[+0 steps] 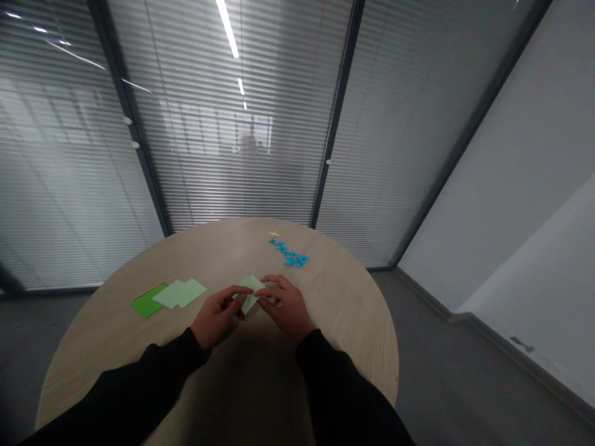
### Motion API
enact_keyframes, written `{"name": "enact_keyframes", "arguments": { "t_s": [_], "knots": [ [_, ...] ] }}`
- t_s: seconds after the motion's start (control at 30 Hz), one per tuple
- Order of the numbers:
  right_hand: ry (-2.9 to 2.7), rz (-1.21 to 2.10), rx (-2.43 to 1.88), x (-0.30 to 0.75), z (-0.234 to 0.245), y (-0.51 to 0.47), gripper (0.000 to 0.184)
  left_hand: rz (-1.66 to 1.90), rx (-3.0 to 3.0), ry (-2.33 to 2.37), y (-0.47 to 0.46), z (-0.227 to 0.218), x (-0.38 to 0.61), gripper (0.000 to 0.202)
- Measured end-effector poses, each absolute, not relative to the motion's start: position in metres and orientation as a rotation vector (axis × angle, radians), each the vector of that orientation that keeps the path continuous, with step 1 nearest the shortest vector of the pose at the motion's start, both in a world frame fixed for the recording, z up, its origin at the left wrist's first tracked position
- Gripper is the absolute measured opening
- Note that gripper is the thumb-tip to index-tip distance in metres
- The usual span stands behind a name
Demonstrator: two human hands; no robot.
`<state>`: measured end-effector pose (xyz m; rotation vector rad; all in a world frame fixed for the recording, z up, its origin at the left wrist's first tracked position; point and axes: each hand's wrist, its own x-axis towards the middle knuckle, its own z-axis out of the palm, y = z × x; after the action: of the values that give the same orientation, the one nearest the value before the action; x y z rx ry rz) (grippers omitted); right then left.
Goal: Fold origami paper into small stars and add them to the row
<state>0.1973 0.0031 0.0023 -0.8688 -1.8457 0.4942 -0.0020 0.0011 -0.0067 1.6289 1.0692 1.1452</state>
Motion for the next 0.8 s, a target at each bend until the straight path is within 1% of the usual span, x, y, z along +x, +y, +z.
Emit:
{"name": "enact_keyframes", "arguments": {
  "t_s": [0.07, 0.17, 0.23, 0.27, 0.33, 0.43, 0.5, 0.67, 0.73, 0.8],
  "knots": [
    [-1.77, 0.629, -0.909, 0.198, -0.001, 0.005, 0.016, 1.141, 1.591, 0.993, 0.001, -0.006, -0.002, 0.04],
    [-1.611, 0.917, -0.997, 0.199, -0.006, 0.007, 0.016, 1.083, 1.568, 0.909, -0.001, -0.004, 0.0, 0.046],
    [-1.524, 0.982, -1.009, 0.2, -0.006, 0.008, 0.017, 1.045, 1.566, 0.924, -0.002, -0.003, 0.001, 0.056],
    [-1.502, 1.007, -0.996, 0.2, -0.006, 0.008, 0.018, 1.04, 1.563, 0.948, -0.002, -0.002, 0.001, 0.058],
    [-1.485, 1.071, -0.961, 0.201, -0.005, 0.008, 0.021, 1.07, 1.582, 0.989, -0.001, -0.001, 0.0, 0.052],
    [-1.468, 1.153, -0.929, 0.199, -0.004, 0.008, 0.024, 1.194, 1.643, 1.019, 0.002, -0.001, -0.003, 0.027],
    [-1.437, 1.166, -0.914, 0.198, -0.004, 0.008, 0.022, 1.255, 1.657, 1.015, 0.004, -0.002, -0.005, 0.02],
    [-1.362, 1.165, -0.93, 0.194, -0.004, 0.007, 0.028, 1.237, 1.571, 1.0, 0.005, -0.009, -0.001, 0.024],
    [-1.365, 1.158, -0.95, 0.191, -0.003, 0.005, 0.031, 1.246, 1.523, 0.965, 0.004, -0.011, 0.001, 0.029],
    [-1.388, 1.154, -0.959, 0.19, -0.002, 0.004, 0.039, 1.26, 1.502, 0.921, 0.004, -0.012, 0.003, 0.034]
  ]
}}
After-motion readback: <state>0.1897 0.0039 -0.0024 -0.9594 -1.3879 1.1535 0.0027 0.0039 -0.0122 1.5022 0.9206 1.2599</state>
